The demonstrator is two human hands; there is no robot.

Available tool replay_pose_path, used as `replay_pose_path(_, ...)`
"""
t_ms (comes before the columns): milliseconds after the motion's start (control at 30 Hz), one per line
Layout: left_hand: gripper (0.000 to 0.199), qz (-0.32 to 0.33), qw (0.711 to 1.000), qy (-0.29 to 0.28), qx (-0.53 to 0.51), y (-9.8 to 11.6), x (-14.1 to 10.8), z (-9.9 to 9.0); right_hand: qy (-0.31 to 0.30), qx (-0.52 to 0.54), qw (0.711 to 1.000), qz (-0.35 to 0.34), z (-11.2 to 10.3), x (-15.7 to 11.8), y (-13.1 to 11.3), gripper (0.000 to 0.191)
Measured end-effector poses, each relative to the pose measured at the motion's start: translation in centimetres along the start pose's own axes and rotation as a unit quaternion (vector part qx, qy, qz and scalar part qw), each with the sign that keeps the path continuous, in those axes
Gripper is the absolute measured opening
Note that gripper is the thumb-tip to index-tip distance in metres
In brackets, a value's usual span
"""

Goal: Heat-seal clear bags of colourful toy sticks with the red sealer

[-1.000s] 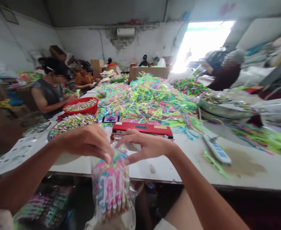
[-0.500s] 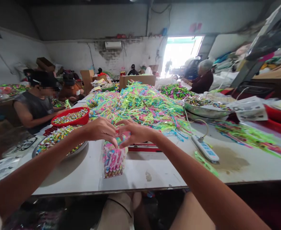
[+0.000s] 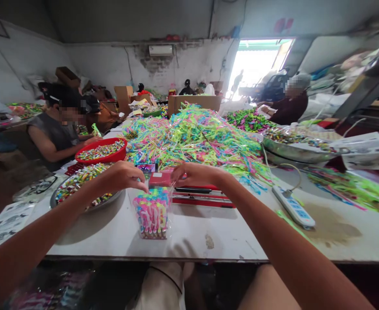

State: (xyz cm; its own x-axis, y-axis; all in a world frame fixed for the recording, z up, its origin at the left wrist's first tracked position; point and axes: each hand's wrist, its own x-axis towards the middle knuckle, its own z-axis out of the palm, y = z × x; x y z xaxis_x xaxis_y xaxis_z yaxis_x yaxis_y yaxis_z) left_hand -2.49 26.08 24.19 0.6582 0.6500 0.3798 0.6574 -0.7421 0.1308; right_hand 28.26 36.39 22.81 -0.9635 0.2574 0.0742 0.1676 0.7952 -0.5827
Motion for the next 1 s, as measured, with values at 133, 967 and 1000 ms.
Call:
replay_pose_path(133,0.049,-0.074,0.991,0.105,0.026,-1.1,-2.0,0.2,0.025,0.033,0.999,0.009,-0.5,-0.1,-1.5,0.021)
replay_pose_path(967,0.033,-0.382,0.668,0.482,-0.419,1.5,-7.6,14.9,0.585,0.267,0.749,0.157,20.2,3.9,-1.2,0.044)
replay_pose_path(1000,0.035,-0.39,0.667,0.49,-0.403,1.8,-7.7,15.0,0.599,0.252,0.744,0.157,20.3,3.9,-1.4,0.039)
